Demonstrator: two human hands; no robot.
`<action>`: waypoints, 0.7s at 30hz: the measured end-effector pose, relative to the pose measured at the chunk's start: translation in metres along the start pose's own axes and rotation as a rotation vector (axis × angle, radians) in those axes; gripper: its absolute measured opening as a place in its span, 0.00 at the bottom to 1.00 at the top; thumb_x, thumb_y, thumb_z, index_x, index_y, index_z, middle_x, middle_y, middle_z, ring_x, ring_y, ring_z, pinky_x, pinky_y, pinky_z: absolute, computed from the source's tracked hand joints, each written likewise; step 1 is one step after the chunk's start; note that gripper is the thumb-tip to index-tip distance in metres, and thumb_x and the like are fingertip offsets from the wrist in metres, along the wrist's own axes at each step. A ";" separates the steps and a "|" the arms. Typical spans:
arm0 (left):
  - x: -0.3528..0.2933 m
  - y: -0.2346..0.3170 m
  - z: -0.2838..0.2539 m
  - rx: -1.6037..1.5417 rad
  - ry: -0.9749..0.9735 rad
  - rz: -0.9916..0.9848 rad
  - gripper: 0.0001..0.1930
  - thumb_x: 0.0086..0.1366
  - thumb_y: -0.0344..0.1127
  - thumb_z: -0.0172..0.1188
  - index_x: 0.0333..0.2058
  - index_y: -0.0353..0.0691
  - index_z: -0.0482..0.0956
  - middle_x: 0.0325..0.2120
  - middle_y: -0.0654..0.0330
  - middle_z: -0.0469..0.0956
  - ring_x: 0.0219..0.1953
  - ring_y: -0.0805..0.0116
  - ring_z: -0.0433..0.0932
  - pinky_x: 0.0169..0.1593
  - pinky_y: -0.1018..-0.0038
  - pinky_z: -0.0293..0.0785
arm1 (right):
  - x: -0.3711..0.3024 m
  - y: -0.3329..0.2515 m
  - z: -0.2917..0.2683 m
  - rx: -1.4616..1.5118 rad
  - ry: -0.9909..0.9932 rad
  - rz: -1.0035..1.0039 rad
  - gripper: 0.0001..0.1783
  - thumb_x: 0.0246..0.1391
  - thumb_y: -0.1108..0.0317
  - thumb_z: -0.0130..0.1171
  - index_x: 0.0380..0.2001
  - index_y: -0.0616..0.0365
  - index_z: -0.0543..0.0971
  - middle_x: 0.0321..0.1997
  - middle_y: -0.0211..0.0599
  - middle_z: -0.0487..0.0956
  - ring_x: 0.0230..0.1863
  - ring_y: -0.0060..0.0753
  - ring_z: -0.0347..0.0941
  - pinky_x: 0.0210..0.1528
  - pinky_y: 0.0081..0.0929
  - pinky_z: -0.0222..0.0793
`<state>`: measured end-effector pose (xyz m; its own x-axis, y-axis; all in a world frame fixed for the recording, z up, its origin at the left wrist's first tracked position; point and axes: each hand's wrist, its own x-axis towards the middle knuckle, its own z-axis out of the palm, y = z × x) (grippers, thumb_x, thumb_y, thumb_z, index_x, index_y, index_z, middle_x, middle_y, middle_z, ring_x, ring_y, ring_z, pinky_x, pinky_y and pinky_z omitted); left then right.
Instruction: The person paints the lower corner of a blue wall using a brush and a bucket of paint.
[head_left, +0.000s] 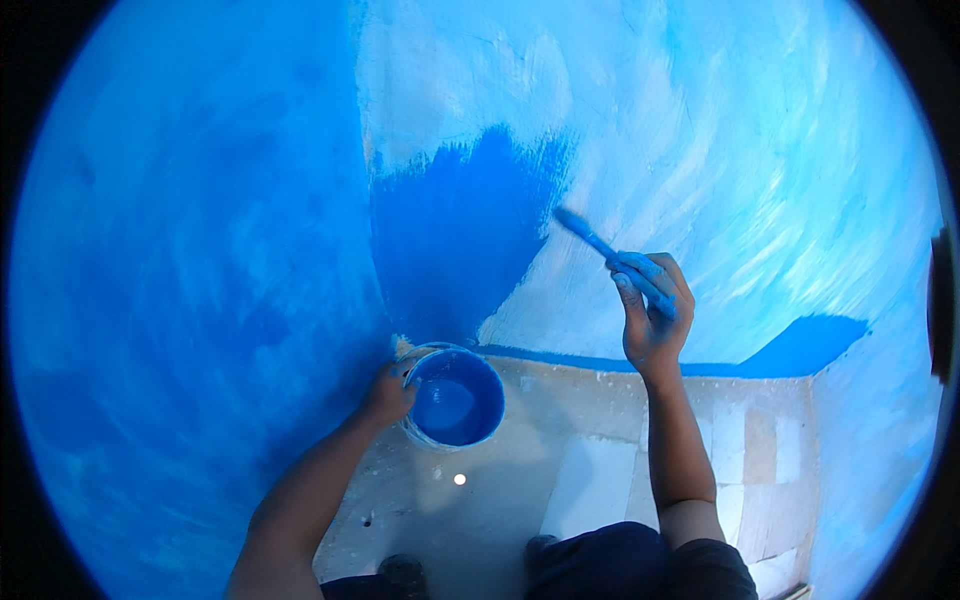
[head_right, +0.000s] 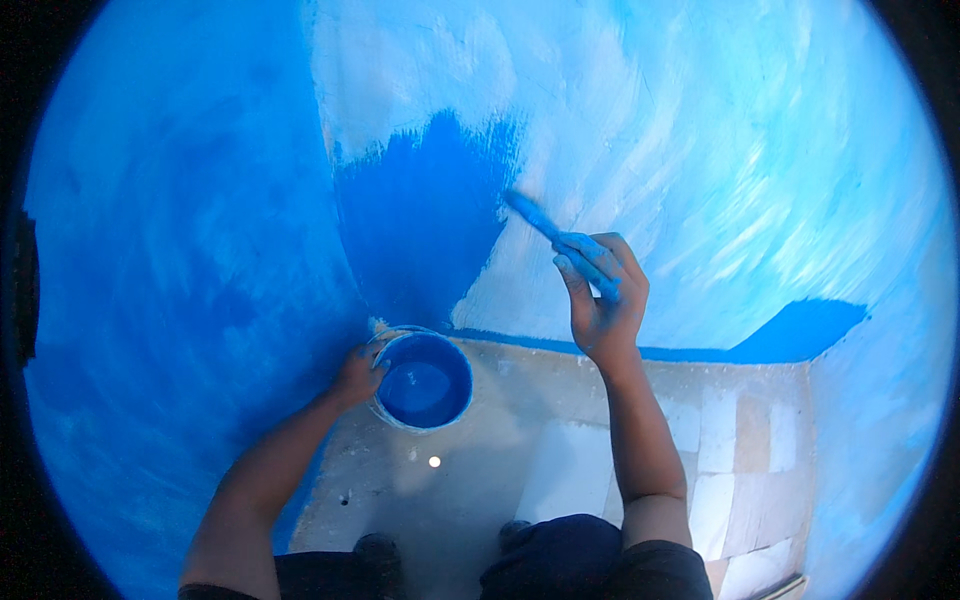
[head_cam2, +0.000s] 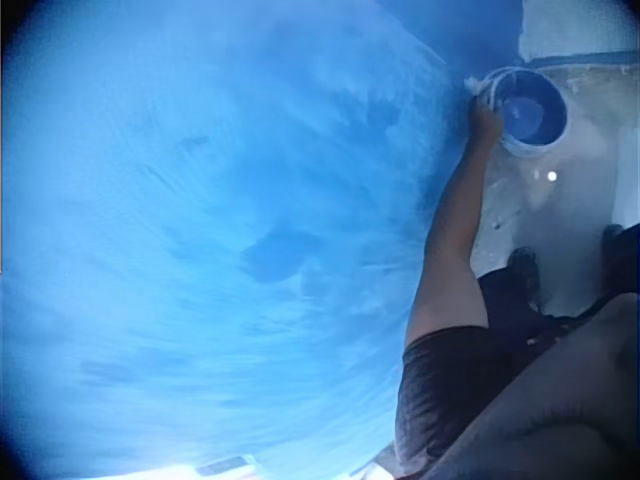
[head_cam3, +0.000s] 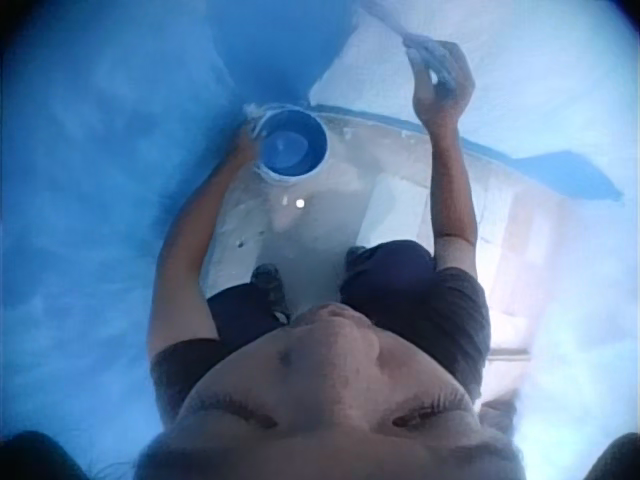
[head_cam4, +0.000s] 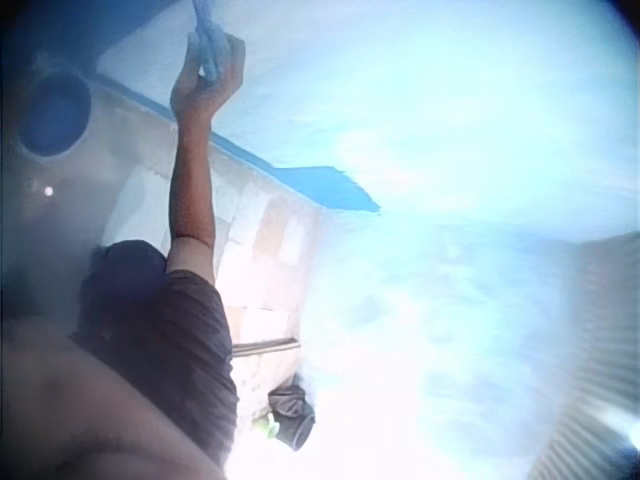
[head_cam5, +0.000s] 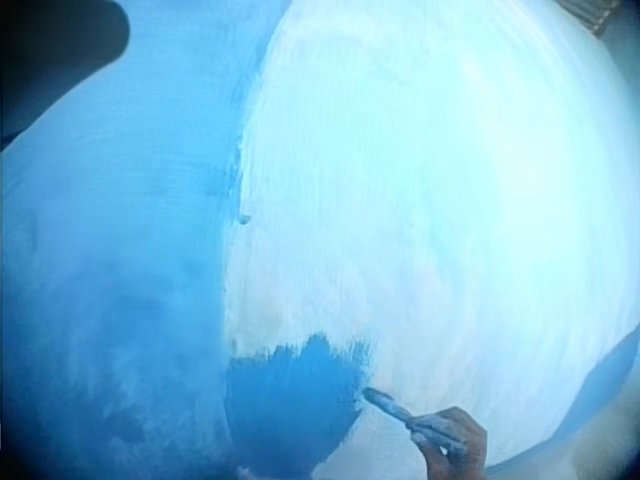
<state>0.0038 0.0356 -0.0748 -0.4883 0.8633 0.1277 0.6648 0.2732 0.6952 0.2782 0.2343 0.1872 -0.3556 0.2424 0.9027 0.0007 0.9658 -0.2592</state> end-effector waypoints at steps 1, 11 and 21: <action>0.002 -0.005 0.001 -0.005 0.014 0.022 0.18 0.63 0.34 0.60 0.51 0.35 0.76 0.50 0.40 0.74 0.51 0.44 0.75 0.54 0.56 0.71 | 0.004 -0.001 -0.001 -0.089 0.004 -0.035 0.10 0.48 0.78 0.66 0.36 0.64 0.79 0.37 0.48 0.78 0.35 0.40 0.77 0.35 0.27 0.73; -0.010 0.003 -0.002 0.162 0.091 0.131 0.20 0.62 0.35 0.61 0.52 0.38 0.74 0.46 0.39 0.74 0.49 0.40 0.74 0.52 0.53 0.72 | -0.091 0.027 0.039 -0.306 -0.447 -0.078 0.12 0.44 0.80 0.67 0.36 0.62 0.79 0.48 0.50 0.79 0.48 0.52 0.78 0.44 0.39 0.77; -0.009 0.006 -0.009 0.121 -0.023 0.060 0.22 0.61 0.34 0.61 0.55 0.40 0.73 0.51 0.38 0.72 0.53 0.39 0.71 0.56 0.53 0.69 | -0.013 0.028 0.024 -0.377 0.069 -0.246 0.15 0.47 0.81 0.65 0.41 0.65 0.80 0.46 0.53 0.81 0.44 0.48 0.81 0.46 0.38 0.78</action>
<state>0.0069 0.0253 -0.0656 -0.4336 0.8887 0.1487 0.7564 0.2693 0.5961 0.2606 0.2560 0.1599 -0.3250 -0.0049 0.9457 0.2688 0.9583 0.0973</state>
